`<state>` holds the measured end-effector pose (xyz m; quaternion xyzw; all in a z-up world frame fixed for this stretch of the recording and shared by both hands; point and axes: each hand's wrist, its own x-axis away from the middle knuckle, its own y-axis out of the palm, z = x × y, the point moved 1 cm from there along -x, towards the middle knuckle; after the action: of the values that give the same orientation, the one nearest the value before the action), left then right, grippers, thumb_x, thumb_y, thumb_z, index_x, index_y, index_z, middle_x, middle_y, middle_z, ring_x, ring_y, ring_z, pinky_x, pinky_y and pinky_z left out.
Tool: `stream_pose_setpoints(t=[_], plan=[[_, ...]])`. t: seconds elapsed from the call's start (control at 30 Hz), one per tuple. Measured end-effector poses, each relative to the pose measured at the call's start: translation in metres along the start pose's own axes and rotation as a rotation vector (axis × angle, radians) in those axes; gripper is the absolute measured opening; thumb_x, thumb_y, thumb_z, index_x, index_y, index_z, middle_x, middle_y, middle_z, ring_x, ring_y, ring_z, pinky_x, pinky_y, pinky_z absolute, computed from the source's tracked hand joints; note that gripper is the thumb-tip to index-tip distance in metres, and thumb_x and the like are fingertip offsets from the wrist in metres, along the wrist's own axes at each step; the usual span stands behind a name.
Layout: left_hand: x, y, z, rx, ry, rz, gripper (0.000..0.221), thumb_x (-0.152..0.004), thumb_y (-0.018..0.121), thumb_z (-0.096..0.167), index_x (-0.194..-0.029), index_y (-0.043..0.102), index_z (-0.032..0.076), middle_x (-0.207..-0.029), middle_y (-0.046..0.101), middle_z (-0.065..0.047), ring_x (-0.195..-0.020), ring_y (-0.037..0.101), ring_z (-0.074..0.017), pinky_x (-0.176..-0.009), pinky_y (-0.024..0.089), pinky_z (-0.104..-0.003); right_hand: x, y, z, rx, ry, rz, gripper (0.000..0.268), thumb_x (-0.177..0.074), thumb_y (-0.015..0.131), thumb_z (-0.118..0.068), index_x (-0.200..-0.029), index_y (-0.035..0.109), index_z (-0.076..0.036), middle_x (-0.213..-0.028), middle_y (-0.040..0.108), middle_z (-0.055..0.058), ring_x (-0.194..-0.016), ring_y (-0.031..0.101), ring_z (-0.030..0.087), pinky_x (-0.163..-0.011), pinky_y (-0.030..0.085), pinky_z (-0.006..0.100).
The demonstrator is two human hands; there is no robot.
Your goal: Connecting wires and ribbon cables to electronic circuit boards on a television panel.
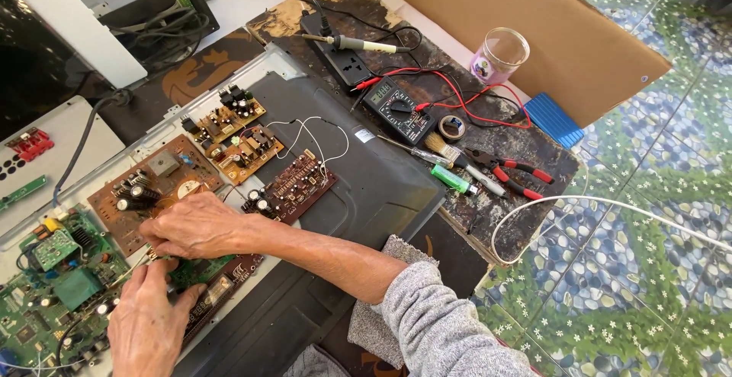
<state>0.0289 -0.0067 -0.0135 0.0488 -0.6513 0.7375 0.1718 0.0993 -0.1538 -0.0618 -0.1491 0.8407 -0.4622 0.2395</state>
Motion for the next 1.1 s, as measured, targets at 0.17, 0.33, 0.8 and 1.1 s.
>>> stream_pose_setpoints(t=[0.17,0.33,0.8,1.1], plan=[[-0.002,0.001,-0.001,-0.005,-0.007,0.002,0.052,-0.09,0.073,0.037,-0.133,0.06,0.012,-0.126,0.064,-0.011,-0.12,0.062,-0.0355,-0.088,0.055,-0.053,0.0,-0.001,0.001,-0.017,0.004,-0.009,0.017,-0.098,0.056,-0.033,-0.093,0.059,-0.017,-0.056,0.055,0.0,-0.051,0.051,0.018,-0.05,0.037,0.038],[-0.002,0.005,-0.006,-0.004,0.008,0.007,0.051,-0.09,0.074,0.038,-0.131,0.059,0.011,-0.127,0.062,-0.011,-0.117,0.061,-0.0387,-0.084,0.055,-0.056,0.002,0.002,0.0,-0.119,-0.08,0.073,0.019,-0.1,0.051,-0.027,-0.085,0.058,-0.018,-0.055,0.043,0.0,-0.048,0.028,0.016,-0.049,0.027,0.036],[0.026,-0.015,0.009,0.181,0.257,0.229,0.044,-0.085,0.079,0.016,-0.122,0.062,-0.001,-0.106,0.063,-0.019,-0.107,0.066,-0.0434,-0.083,0.057,-0.054,0.008,-0.027,-0.009,-0.166,-0.036,0.047,0.01,-0.097,0.066,-0.028,-0.093,0.063,-0.019,-0.077,0.072,0.001,-0.071,0.074,0.018,-0.078,0.06,0.039],[0.028,-0.017,0.011,0.187,0.269,0.242,0.043,-0.087,0.081,0.017,-0.119,0.062,-0.004,-0.104,0.061,-0.02,-0.102,0.065,-0.0441,-0.077,0.055,-0.055,0.008,-0.017,-0.003,-0.151,-0.035,0.022,0.011,-0.095,0.071,-0.028,-0.093,0.064,-0.019,-0.079,0.072,0.002,-0.076,0.075,0.022,-0.076,0.059,0.042]])
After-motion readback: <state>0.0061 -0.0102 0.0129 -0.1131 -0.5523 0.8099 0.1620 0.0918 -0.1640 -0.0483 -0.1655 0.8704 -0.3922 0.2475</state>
